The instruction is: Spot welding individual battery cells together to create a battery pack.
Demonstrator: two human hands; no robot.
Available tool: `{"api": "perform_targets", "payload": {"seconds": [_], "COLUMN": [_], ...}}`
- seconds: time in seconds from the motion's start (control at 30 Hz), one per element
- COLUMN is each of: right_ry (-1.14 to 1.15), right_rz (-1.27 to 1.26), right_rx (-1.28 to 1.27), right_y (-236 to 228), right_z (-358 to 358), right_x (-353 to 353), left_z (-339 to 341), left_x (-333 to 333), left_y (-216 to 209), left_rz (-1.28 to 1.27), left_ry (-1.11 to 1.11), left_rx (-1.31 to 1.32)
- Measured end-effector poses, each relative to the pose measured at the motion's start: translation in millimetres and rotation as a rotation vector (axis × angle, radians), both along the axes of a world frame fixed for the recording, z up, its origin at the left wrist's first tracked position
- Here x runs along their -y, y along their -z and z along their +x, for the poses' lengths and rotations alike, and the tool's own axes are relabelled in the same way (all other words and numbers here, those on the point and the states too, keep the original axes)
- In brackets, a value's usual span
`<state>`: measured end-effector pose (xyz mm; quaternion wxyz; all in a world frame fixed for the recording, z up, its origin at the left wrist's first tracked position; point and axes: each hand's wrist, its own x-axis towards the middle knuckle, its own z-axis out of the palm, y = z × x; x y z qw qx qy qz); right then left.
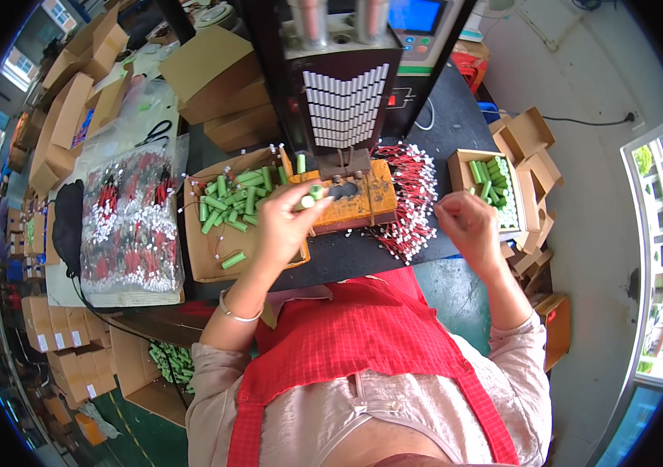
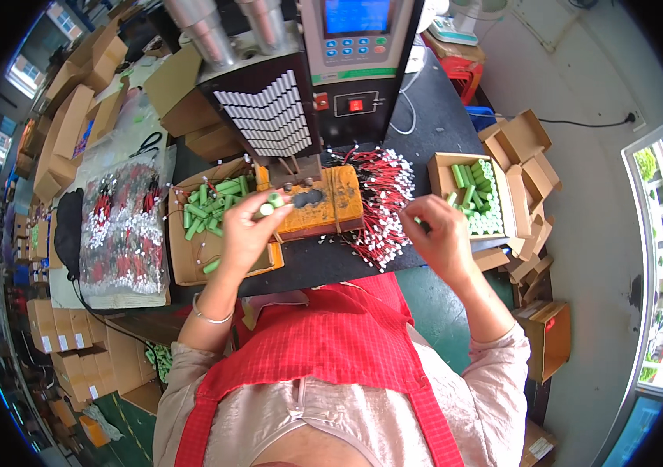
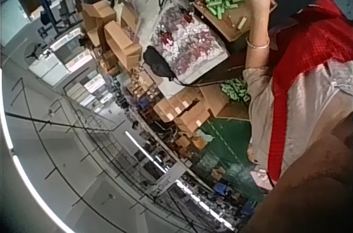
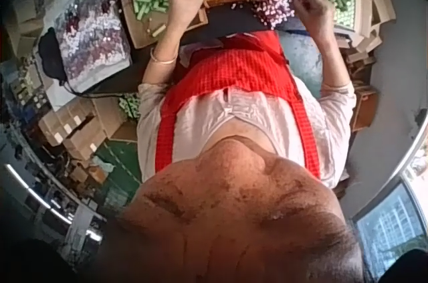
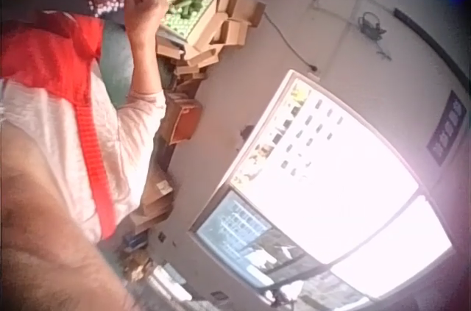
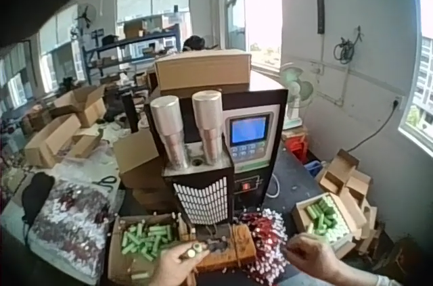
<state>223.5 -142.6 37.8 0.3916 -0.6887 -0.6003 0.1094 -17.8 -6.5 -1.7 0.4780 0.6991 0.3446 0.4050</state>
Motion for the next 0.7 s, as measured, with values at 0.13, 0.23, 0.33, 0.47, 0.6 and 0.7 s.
{"api": "perform_targets", "payload": {"seconds": [0.13,0.23,0.33,0.47,0.6,0.7], "right_ry": [-0.123,-0.179,-0.213,-0.217,-0.219,-0.233], "right_rz": [0.200,0.251,0.266,0.250,0.256,0.262], "right_rx": [0.132,0.224,0.244,0.282,0.314,0.358], "right_y": [9.3,15.5,18.3,22.6,22.8,22.1], "right_z": [-20.6,-27.5,-32.4,-33.9,-33.9,-34.0], "right_x": [-7.3,-19.1,-29.4,-34.3,-35.3,-37.2], "left_z": [23.5,24.4,24.5,25.9,25.8,26.5], "left_x": [-4.5,-5.7,-6.9,-6.5,-8.1,-8.6], "left_y": [8.7,1.7,5.6,4.6,8.1,8.6], "left_rz": [0.201,0.241,0.261,0.300,0.298,0.314], "left_ry": [0.033,0.038,0.018,-0.008,-0.012,-0.019], "left_rx": [-0.106,-0.214,-0.221,-0.264,-0.291,-0.278]}}
